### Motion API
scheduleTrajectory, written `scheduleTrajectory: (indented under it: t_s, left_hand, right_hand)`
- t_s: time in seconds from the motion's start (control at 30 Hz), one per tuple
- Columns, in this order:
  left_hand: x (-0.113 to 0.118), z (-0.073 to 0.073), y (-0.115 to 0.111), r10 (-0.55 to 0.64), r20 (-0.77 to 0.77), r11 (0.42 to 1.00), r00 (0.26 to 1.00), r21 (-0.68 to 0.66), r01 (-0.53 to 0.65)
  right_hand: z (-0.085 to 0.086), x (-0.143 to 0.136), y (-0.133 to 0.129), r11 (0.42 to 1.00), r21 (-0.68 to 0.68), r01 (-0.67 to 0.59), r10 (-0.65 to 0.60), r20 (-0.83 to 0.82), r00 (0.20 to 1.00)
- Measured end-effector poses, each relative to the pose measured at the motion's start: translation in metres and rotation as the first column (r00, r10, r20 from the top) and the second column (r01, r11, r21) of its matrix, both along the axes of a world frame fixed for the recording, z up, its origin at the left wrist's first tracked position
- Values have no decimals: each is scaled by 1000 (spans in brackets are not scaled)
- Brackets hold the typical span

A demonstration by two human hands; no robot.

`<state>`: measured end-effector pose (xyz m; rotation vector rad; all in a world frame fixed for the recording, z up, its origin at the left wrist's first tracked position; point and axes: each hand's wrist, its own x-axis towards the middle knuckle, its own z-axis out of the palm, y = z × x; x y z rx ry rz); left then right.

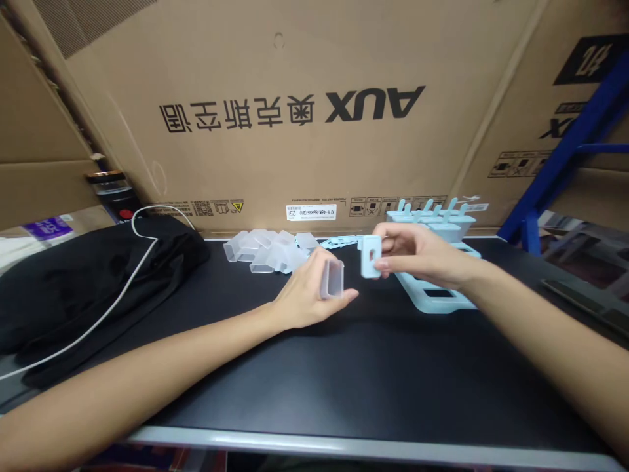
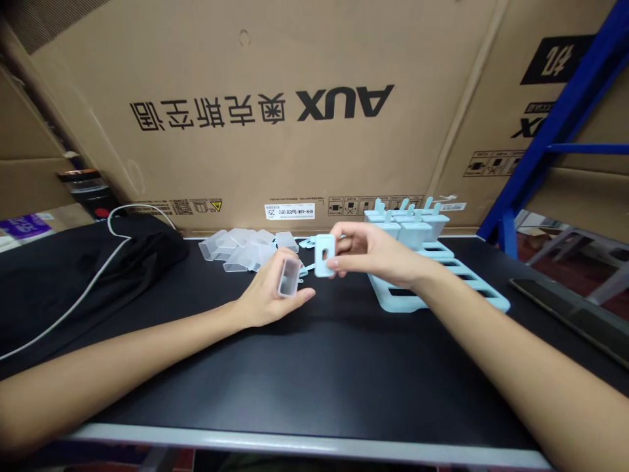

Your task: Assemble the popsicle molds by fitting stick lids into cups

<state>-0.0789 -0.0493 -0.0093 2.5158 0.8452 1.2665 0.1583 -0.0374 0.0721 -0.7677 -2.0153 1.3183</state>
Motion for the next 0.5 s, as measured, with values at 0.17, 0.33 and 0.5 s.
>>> scheduleTrajectory:
  t_s: [0.17, 0.33, 0.5]
  left_hand:
    - [-2, -6, 4, 5, 31, 1000, 1000, -24, -4]
    - [-4, -2, 3, -30, -44, 999, 999, 35, 32]
    - [-7, 1, 3, -145, -103, 983, 984, 96, 155]
  right_hand:
    - [-25, -23, -4, 974, -186, -129, 118, -65, 991]
    - [-35, -32, -7, 956, -266, -122, 113, -50, 992]
    - [-41, -38, -12, 947, -290, -141, 149, 5, 989]
